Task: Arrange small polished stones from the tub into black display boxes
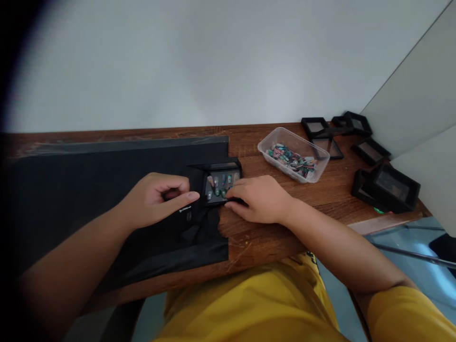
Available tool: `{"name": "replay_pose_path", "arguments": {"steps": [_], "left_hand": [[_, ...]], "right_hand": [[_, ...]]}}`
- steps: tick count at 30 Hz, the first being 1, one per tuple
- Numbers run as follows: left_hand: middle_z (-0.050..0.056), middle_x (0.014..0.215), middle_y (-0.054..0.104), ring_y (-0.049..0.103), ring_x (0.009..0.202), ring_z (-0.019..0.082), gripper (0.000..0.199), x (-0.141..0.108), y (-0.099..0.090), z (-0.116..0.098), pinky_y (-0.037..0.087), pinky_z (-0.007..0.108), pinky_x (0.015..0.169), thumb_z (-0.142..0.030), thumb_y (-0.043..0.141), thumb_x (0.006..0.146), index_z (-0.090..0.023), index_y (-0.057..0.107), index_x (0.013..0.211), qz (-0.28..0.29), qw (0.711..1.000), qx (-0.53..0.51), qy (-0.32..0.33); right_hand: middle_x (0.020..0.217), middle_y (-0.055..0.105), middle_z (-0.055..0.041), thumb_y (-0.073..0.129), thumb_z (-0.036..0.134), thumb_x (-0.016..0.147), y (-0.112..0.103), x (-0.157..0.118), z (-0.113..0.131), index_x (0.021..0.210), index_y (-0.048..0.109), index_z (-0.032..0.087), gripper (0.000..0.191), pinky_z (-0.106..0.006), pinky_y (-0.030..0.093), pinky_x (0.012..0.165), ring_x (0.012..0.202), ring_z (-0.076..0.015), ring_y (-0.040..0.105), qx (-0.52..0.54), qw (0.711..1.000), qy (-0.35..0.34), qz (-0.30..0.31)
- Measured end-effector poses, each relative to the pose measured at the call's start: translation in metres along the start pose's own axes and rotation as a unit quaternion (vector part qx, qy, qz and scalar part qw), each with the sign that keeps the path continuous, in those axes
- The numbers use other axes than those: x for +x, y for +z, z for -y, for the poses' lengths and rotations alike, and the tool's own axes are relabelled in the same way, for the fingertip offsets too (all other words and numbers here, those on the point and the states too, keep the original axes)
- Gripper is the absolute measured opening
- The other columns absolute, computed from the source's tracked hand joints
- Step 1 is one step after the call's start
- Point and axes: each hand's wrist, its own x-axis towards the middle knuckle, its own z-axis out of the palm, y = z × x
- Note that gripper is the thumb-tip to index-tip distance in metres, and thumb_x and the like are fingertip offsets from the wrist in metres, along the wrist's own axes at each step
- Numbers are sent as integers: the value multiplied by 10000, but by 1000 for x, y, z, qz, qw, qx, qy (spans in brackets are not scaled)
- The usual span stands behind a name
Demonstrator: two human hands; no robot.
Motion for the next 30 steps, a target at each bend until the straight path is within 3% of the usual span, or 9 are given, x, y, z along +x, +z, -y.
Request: {"name": "replay_pose_path", "arguments": {"steps": [9,22,26,30], "left_hand": [[-68,487,304,259,457,89,503,-1,1,1,230,249,465,-475,593,929,-197,448,535,2,1000,0,7],[-68,476,325,268,451,87,490,-1,-1,-1,233,245,459,-472,601,919,-197,472,534,-2,1000,2,5],[-69,472,325,269,441,84,479,-1,-1,-1,228,244,451,-447,594,923,-197,466,536,-4,1000,9,6],[-69,476,315,266,444,86,486,-1,-3,0,229,248,453,-452,590,927,-200,443,538,1,1000,13,5]], "right_hand": [[867,714,-45,621,295,988,-13,-2,-5,893,769,159,223,-279,331,654,706,-134,582,12,998,43,-39],[881,746,-48,644,305,989,-10,-1,-6,934,818,187,217,-284,328,654,757,-152,626,19,999,33,-12],[826,716,-33,697,298,940,-18,-4,-7,841,773,175,175,-282,313,641,688,-130,578,20,999,39,-17],[828,711,-18,791,282,848,-25,-7,-7,850,728,184,117,-281,307,658,713,-140,572,18,998,57,21]]}}
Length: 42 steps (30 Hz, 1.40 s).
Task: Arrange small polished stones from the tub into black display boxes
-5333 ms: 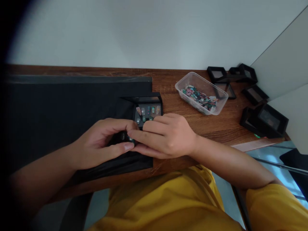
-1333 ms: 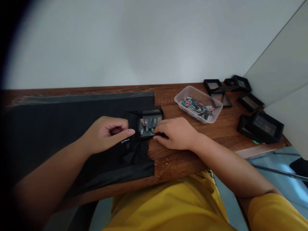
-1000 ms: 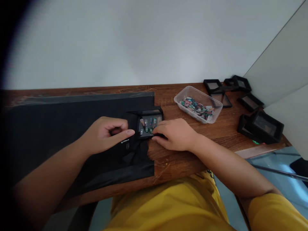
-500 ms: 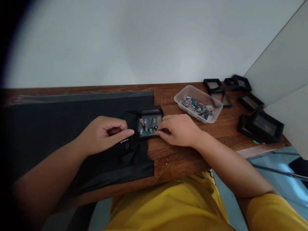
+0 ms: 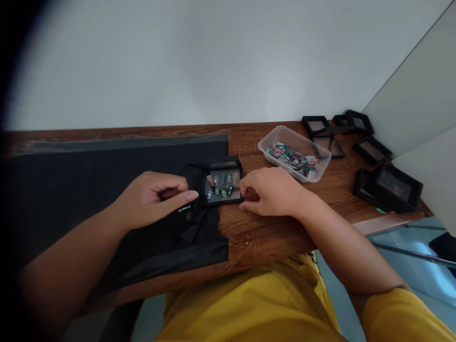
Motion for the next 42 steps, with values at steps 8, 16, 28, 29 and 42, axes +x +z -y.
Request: {"name": "replay_pose_path", "arguments": {"steps": [8,16,28,29,42], "left_hand": [[-72,478,310,269,442,82,475,-1,0,-1,231,244,453,-417,601,941,-197,455,547,-18,999,11,32],[-75,501,340,310,447,75,449,-3,4,-5,271,228,471,-275,631,950,-190,420,563,-82,989,34,122],[-72,555,373,324,502,74,446,-6,7,-6,289,223,515,-201,578,1005,-186,412,591,-70,990,21,125],[-73,556,370,322,505,74,449,-7,7,-6,288,222,516,-203,575,1008,-186,408,591,-69,989,20,126],[-83,532,334,325,468,57,454,-3,-1,-9,270,185,473,-211,533,1014,-183,406,579,-86,988,44,125]], "right_hand": [[792,720,-7,805,244,819,-6,-3,-1,864,783,199,68,-293,317,660,702,-149,571,-35,995,66,61],[881,784,-18,761,231,860,-8,-2,-1,1054,836,220,208,-278,358,674,741,-156,632,-18,993,72,95],[917,794,-37,693,164,882,-3,0,-7,938,813,196,137,-287,394,713,774,-170,650,1,996,41,85],[942,792,-44,676,157,888,-2,-1,-8,934,802,189,138,-291,402,735,808,-179,655,-1,996,38,80],[780,655,6,600,201,979,1,1,-11,927,650,170,79,-249,397,647,663,-115,545,177,982,-16,-71]]}}
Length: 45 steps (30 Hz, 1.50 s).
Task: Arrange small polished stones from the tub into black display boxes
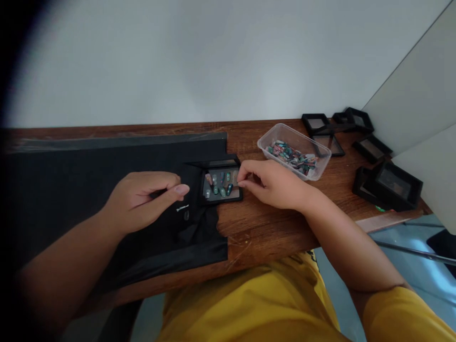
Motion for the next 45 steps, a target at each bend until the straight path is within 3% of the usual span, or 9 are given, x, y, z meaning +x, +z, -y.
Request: {"name": "replay_pose_path", "arguments": {"steps": [4,9,14,19,26,34,45], "left_hand": [[-83,514,345,326,456,56,449,2,-2,-3,275,182,463,-201,546,1000,-181,420,569,8,1000,1,10],[-75,490,346,323,442,68,496,-1,5,-2,277,214,458,-231,575,996,-187,368,547,-1,1000,-22,23],[-31,604,559,524,553,104,331,1,12,-8,429,225,554,-235,631,973,-190,554,655,0,999,-24,48],[37,860,716,686,769,159,88,1,19,-16,571,272,714,-279,696,957,-195,708,932,-66,995,-12,74],[69,961,708,707,860,183,157,0,23,-18,605,302,774,-322,712,967,-201,737,1064,-88,990,19,108],[31,899,699,688,790,146,95,2,25,-22,581,271,723,-308,712,982,-231,747,1026,-84,990,-6,110],[44,937,730,705,807,150,86,1,26,-23,598,275,716,-278,710,978,-235,735,1048,-87,991,-25,96]], "right_hand": [[831,667,-12,638,266,982,6,3,-5,899,634,174,124,-253,465,697,745,-128,598,120,992,-17,-21],[853,698,-22,701,276,946,16,7,-7,915,634,171,128,-263,518,750,798,-127,641,255,967,-7,18],[838,716,-17,707,274,945,25,8,-5,955,613,166,143,-203,473,616,730,-93,621,334,940,18,71],[864,735,-14,707,259,955,25,6,0,1023,586,174,163,-166,445,543,671,-65,595,362,927,41,87],[883,751,-11,719,244,958,26,6,1,1077,579,174,197,-148,472,543,665,-55,622,409,906,37,102],[884,759,-19,765,260,926,31,4,2,1108,578,177,275,-146,524,570,825,-108,731,428,897,44,106],[846,759,5,760,246,920,32,4,4,1129,578,178,285,-151,503,542,731,-93,717,430,895,46,112]]}}
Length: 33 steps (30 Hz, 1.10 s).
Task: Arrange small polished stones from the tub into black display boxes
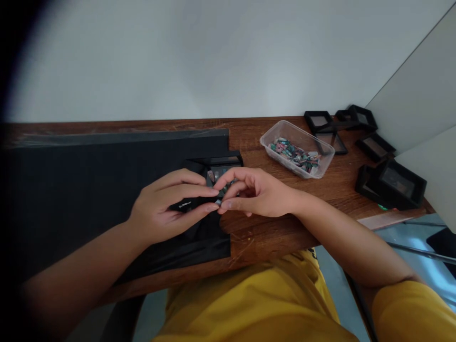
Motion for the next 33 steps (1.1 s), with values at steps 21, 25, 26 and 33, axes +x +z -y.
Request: {"name": "replay_pose_path", "arguments": {"steps": [21,25,26,33], "left_hand": [[15,870,771,703,729,123,130,1,-1,2,589,249,690,-197,675,988,-266,776,1031,23,1000,-18,13],[14,883,767,697,729,120,119,1,-1,2,578,245,686,-221,686,986,-264,763,1066,25,999,-22,21],[19,895,768,700,734,125,122,1,-2,2,580,250,687,-241,692,985,-263,759,1085,28,999,-19,22],[28,959,753,708,825,169,134,1,-22,5,606,316,737,-193,705,940,-272,717,1047,-18,999,37,-14]], "right_hand": [[837,746,18,687,204,957,0,-1,3,1179,558,183,258,-178,486,603,705,-78,666,2,999,-19,26],[826,737,30,717,206,940,1,-1,2,1161,566,183,268,-212,544,726,762,-88,696,7,1000,-15,22],[824,734,32,721,204,936,1,-1,2,1156,566,183,270,-224,553,761,775,-90,701,6,1000,-15,20],[816,725,25,728,231,938,-8,-9,20,1140,589,189,249,-190,487,623,659,-69,627,-35,997,-48,-44]]}}
